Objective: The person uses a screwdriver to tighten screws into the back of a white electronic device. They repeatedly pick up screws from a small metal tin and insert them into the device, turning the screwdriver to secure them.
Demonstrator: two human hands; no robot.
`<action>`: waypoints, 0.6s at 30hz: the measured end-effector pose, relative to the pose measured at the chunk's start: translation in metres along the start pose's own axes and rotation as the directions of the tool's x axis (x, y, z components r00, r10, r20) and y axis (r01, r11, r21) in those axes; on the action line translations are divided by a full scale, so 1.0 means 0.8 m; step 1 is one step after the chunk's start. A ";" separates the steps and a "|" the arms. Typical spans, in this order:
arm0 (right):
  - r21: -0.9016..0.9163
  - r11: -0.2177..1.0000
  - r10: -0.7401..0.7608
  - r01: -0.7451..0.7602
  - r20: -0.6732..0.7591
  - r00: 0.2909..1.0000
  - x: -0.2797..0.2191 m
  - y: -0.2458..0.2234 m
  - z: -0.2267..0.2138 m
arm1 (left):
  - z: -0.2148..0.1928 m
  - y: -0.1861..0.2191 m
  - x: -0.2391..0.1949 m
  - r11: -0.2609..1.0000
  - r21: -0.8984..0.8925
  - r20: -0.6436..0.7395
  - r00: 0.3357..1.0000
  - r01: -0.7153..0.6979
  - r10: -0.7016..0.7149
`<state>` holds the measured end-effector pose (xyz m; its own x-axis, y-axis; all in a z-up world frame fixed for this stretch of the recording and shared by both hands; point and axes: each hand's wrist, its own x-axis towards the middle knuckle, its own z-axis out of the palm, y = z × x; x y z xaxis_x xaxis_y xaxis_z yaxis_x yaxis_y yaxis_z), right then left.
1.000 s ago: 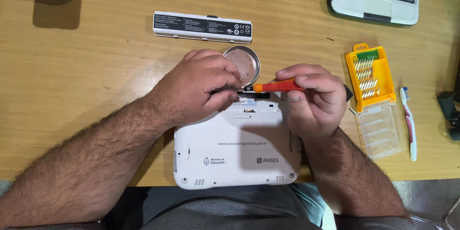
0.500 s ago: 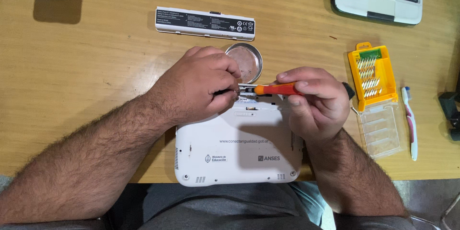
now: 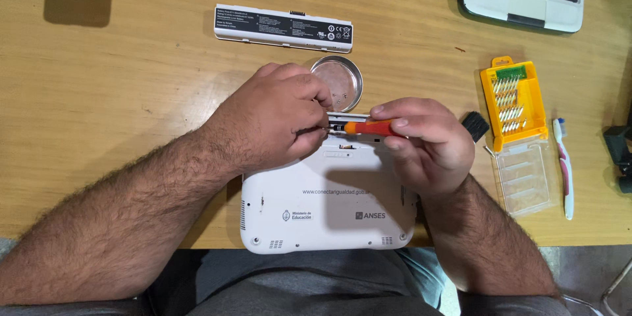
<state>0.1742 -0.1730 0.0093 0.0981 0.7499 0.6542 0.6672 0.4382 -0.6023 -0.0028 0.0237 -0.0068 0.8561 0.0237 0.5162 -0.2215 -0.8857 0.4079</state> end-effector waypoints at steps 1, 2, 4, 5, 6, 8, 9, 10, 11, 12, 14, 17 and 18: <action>0.000 1.000 0.001 -0.001 0.000 1.000 -0.001 -0.001 -0.001 | 0.000 0.001 0.000 1.000 -0.001 0.001 1.000 0.000 0.000; -0.002 1.000 0.018 -0.018 0.030 0.999 -0.002 -0.002 -0.002 | -0.001 0.002 0.000 1.000 0.002 0.001 1.000 -0.012 0.012; -0.005 0.999 0.037 -0.036 0.061 0.997 -0.004 -0.003 -0.003 | -0.001 0.003 0.001 1.000 0.005 0.000 1.000 -0.024 0.024; -0.003 0.999 0.041 -0.041 0.068 0.997 -0.005 -0.003 -0.003 | 0.000 0.003 0.001 1.000 0.012 0.025 0.999 -0.021 0.020; 0.000 0.999 0.046 -0.046 0.075 0.996 -0.006 -0.003 -0.003 | 0.000 0.002 0.001 1.000 0.020 0.051 0.999 -0.016 0.015; 0.000 0.999 0.045 -0.045 0.078 0.996 -0.005 -0.005 -0.002 | -0.002 0.002 0.002 0.999 0.025 0.049 0.998 -0.029 0.028; 0.000 0.999 0.043 -0.043 0.081 0.996 -0.004 -0.005 -0.002 | -0.003 0.002 0.003 0.999 0.030 0.046 0.998 -0.043 0.041; 0.000 0.999 0.044 -0.045 0.081 0.996 -0.003 -0.006 -0.001 | -0.003 0.003 0.003 0.999 0.029 0.047 0.998 -0.042 0.041; -0.019 1.000 0.023 -0.022 0.085 0.996 -0.002 -0.007 0.000 | -0.003 0.004 0.003 0.999 0.027 0.045 0.998 -0.043 0.042; -0.036 0.999 0.002 0.001 0.090 0.996 -0.001 -0.008 0.000 | -0.004 0.005 0.003 0.999 0.025 0.043 0.998 -0.043 0.042; -0.021 1.000 0.003 -0.001 0.100 0.995 -0.005 -0.004 -0.002 | -0.003 0.007 0.004 1.000 0.014 0.084 0.996 -0.021 0.019; -0.022 1.000 0.008 -0.006 0.105 0.994 -0.008 -0.003 -0.005 | -0.004 0.007 0.007 1.000 0.001 0.125 0.992 -0.026 0.026; -0.044 0.999 0.006 -0.002 0.103 0.995 -0.010 -0.004 -0.005 | -0.002 0.007 0.006 0.998 -0.001 0.114 0.992 -0.061 0.061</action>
<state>0.1741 -0.1823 0.0074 0.0262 0.7996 0.6000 0.6991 0.4143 -0.5827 -0.0011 0.0198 -0.0007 0.8888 -0.0830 0.4508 -0.2736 -0.8851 0.3764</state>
